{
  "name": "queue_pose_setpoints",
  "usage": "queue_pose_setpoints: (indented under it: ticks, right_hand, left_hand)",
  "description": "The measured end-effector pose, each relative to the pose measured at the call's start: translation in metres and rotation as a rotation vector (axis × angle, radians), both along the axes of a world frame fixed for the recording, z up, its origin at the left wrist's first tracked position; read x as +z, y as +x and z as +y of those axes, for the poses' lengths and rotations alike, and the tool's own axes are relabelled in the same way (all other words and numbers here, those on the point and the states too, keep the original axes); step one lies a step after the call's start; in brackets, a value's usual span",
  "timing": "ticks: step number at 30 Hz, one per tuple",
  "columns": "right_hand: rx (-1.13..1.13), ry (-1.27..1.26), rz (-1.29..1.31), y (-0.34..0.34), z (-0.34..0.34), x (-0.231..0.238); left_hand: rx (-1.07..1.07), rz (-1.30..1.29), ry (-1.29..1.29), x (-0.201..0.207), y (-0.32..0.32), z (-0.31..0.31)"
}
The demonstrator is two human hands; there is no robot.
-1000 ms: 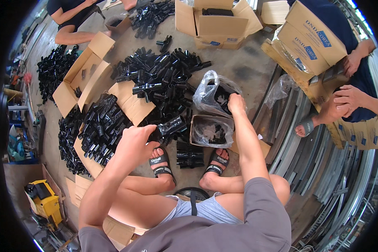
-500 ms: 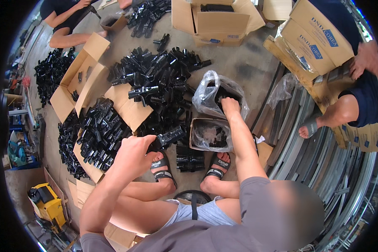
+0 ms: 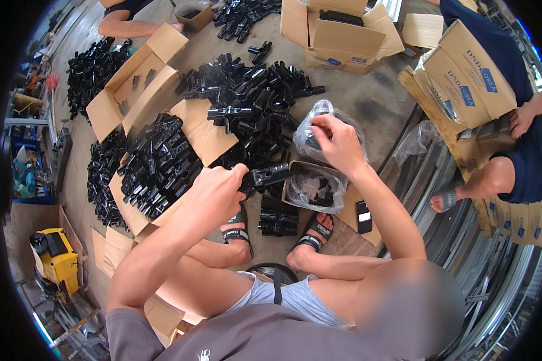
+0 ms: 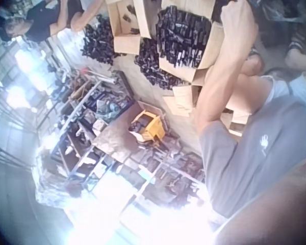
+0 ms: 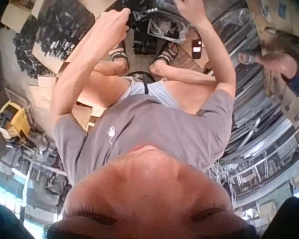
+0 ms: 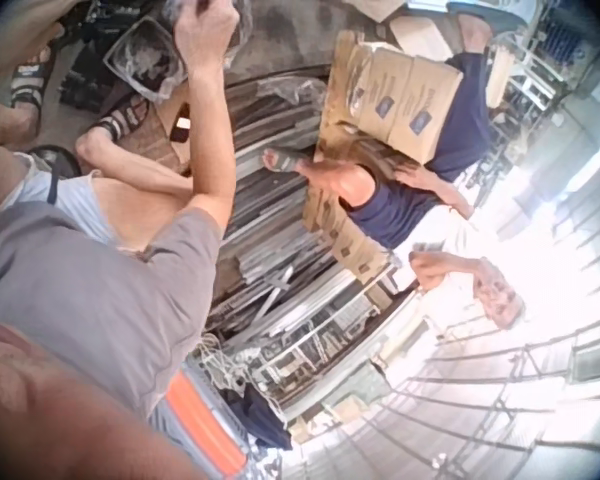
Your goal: The person sorts black plastic components from a large pile into boxes and then assembles smaller pins into them while sitting on the floor.
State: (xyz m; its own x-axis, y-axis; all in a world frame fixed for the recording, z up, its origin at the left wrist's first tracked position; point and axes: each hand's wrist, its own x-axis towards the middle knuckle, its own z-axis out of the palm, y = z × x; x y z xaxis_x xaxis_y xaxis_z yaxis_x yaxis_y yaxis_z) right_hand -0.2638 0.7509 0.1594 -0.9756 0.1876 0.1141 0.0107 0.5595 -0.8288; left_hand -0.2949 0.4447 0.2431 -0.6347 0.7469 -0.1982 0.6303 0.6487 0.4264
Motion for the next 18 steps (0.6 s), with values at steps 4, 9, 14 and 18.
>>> queue_pose_setpoints:
  ticks: [4,9,14,18]
  right_hand:
    - [0.326,0.093,0.146,0.028,-0.056,0.087]
    - [0.427,0.252,0.224,0.046,-0.08,0.098]
    - [0.407,0.351,0.242,0.058,-0.093,0.107]
    - [0.386,0.36,0.237,0.065,-0.103,0.111]
  left_hand:
    - [-0.014,0.032,0.05,0.008,0.007,0.0]
    - [-0.01,0.113,0.053,0.01,0.017,0.001]
    - [-0.057,0.147,0.091,0.012,0.027,-0.008]
    - [-0.056,0.173,0.125,0.012,0.031,-0.013]
